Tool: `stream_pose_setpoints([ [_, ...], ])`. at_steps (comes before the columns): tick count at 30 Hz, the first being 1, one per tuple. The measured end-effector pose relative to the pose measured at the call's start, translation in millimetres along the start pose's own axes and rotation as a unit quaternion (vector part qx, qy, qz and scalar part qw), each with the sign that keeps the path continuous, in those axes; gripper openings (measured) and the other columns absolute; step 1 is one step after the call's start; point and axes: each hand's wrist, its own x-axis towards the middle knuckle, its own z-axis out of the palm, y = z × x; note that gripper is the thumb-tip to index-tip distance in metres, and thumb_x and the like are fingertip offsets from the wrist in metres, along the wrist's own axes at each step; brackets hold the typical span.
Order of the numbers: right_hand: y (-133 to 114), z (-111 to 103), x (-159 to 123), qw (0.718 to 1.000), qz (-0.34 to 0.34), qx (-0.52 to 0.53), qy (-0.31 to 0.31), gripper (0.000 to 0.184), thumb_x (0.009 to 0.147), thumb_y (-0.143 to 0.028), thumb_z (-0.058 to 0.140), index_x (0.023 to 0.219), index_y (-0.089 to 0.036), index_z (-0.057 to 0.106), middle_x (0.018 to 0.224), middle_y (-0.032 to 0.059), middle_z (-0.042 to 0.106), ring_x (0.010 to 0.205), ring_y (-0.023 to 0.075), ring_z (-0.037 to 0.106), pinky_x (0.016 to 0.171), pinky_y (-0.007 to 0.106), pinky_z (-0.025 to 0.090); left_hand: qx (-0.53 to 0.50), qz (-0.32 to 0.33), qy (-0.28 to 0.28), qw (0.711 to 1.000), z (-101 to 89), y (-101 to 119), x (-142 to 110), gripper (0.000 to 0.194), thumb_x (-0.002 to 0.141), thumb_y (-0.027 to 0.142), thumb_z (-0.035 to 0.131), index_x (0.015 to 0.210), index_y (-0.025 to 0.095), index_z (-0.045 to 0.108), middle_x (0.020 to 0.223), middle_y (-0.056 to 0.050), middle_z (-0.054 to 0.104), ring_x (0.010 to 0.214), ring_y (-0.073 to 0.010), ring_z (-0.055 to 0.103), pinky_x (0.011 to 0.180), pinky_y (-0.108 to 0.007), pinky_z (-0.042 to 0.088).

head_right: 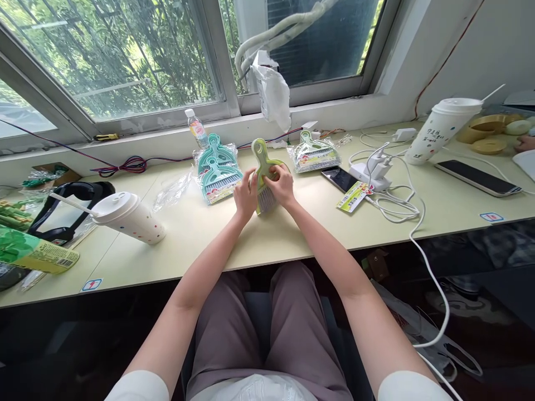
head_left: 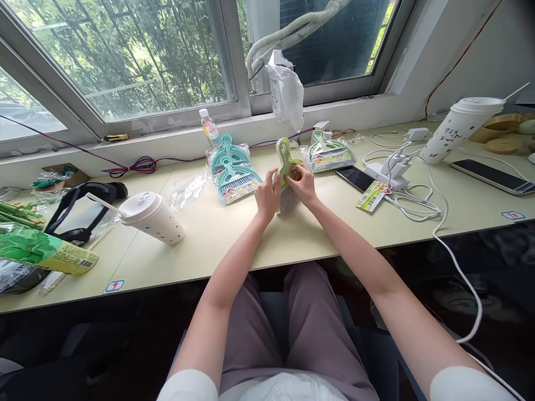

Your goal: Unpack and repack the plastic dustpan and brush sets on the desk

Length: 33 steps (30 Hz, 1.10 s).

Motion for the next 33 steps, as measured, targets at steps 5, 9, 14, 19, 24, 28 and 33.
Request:
stream_pose_setpoints([
  [5, -11, -19, 7, 0.985, 0.042, 0.166, -0.026, 0.036, 0.070, -0.053, 0.076, 0.073, -0.023, 0.056, 0.073, -0.0024, 0.051, 0.062, 0.0106, 0.045, 0.056, 0.024, 0.040, 0.126, -0.024, 0.072, 0.989, -16.1, -16, 29, 0.032, 0.102, 0.037, 0.043, 0.117, 0.022, 0.067, 0.091, -0.006, 0.072, 0.089, -0.0215, 0.066, 0.079, -0.027, 0.043],
  [9, -29, -65, 11, 0.985, 0.024, 0.167, -0.037, 0.046, 0.071, -0.068, 0.071, 0.079, -0.024, 0.062, 0.072, -0.0001, 0.057, 0.060, 0.0120, 0.049, 0.054, 0.026, 0.042, 0.223, -0.051, 0.070, 0.971, -39.7, -24, 52, 0.038, 0.104, 0.034, 0.034, 0.111, 0.017, 0.067, 0.090, -0.007, 0.073, 0.084, -0.0201, 0.065, 0.077, -0.027, 0.044],
  [14, -26, -118, 26, 0.965, 0.115, -0.174, -0.160, 0.045, 0.075, -0.064, 0.069, 0.071, -0.019, 0.069, 0.057, 0.0016, 0.058, 0.056, 0.0162, 0.056, 0.061, 0.031, 0.045, 0.356, -0.039, -0.115, 0.927, -40.2, -24, 51, 0.037, 0.102, 0.030, 0.038, 0.101, 0.015, 0.072, 0.107, -0.011, 0.074, 0.100, -0.0229, 0.066, 0.087, -0.029, 0.045],
  [19, -10, -106, 29, 0.800, 0.177, -0.513, -0.256, 0.043, 0.075, -0.057, 0.074, 0.079, -0.014, 0.075, 0.067, 0.0128, 0.069, 0.081, 0.0289, 0.069, 0.077, 0.036, 0.048, 0.517, -0.006, -0.177, 0.837, -39.3, -25, 43, 0.037, 0.099, 0.030, 0.040, 0.103, 0.014, 0.074, 0.113, -0.017, 0.072, 0.110, -0.0275, 0.064, 0.094, -0.034, 0.045],
  [24, -1, -79, 20, 0.800, 0.151, -0.547, -0.196, 0.052, 0.073, -0.062, 0.073, 0.091, -0.013, 0.076, 0.088, 0.0202, 0.073, 0.097, 0.0353, 0.069, 0.082, 0.039, 0.048, 0.539, -0.035, -0.140, 0.830, -45.4, -20, 43, 0.045, 0.099, 0.043, 0.038, 0.099, 0.017, 0.075, 0.108, -0.016, 0.073, 0.103, -0.0306, 0.067, 0.086, -0.037, 0.048],
  [28, 5, -77, 14, 0.836, 0.137, -0.530, -0.039, 0.040, 0.090, -0.047, 0.056, 0.100, -0.013, 0.075, 0.098, 0.0227, 0.071, 0.097, 0.0358, 0.068, 0.080, 0.042, 0.049, 0.516, -0.033, -0.088, 0.851, -47.4, -23, 45, 0.045, 0.100, 0.037, 0.034, 0.098, 0.017, 0.074, 0.104, -0.015, 0.074, 0.099, -0.0296, 0.068, 0.083, -0.036, 0.048],
  [33, 13, -84, 10, 0.859, 0.088, -0.493, 0.106, 0.043, 0.100, -0.035, 0.033, 0.113, -0.013, 0.068, 0.098, 0.0215, 0.070, 0.091, 0.0327, 0.067, 0.078, 0.043, 0.048, 0.451, -0.057, 0.011, 0.891, -52.7, -35, 52, 0.045, 0.100, 0.034, 0.031, 0.089, 0.020, 0.072, 0.091, -0.011, 0.074, 0.089, -0.0259, 0.068, 0.079, -0.033, 0.047],
])
